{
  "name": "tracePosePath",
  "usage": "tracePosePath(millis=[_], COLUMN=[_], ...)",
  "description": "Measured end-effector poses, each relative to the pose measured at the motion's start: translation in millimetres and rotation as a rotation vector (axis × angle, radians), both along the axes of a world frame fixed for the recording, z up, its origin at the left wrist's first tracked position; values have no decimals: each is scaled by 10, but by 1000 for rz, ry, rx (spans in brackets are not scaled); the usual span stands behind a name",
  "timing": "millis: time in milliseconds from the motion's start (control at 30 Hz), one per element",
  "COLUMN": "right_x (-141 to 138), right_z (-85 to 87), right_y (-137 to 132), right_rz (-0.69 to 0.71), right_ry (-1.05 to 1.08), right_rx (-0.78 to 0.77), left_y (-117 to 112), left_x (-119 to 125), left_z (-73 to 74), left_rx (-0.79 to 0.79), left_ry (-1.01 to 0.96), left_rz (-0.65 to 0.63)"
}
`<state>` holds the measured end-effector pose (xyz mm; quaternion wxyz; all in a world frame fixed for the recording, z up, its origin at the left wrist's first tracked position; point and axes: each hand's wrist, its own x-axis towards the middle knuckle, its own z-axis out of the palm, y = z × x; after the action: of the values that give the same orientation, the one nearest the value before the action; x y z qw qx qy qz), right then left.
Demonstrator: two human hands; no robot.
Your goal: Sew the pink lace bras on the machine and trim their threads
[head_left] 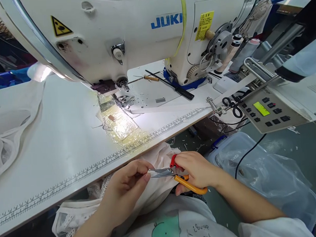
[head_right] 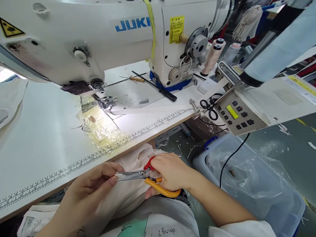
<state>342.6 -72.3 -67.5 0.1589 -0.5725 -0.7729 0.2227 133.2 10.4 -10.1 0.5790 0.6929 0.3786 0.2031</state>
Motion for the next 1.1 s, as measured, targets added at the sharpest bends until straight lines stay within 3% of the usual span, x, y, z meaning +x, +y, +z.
tracePosePath(millis=[333, 533, 633, 733, 900, 1100], right_x=[-30, -48, -28, -21, -134, -292], right_z=[-58, -110, -82, -50, -44, 34], right_y=[-32, -32, -20, -6, 28, 27], right_rz=[-78, -120, -221, -306, -321, -263], right_ry=[53, 268, 384, 596, 947, 960], right_rx=[24, -5, -45, 16, 68, -74], left_y=[8, 18, 29, 27, 6, -9], left_x=[18, 14, -9, -45, -78, -79], left_z=[3, -22, -18, -3, 26, 47], left_rx=[-40, -30, -12, 4, 43, -38], left_ry=[-39, -11, 21, 56, 87, 69], left_rz=[47, 49, 17, 2, 7, 28])
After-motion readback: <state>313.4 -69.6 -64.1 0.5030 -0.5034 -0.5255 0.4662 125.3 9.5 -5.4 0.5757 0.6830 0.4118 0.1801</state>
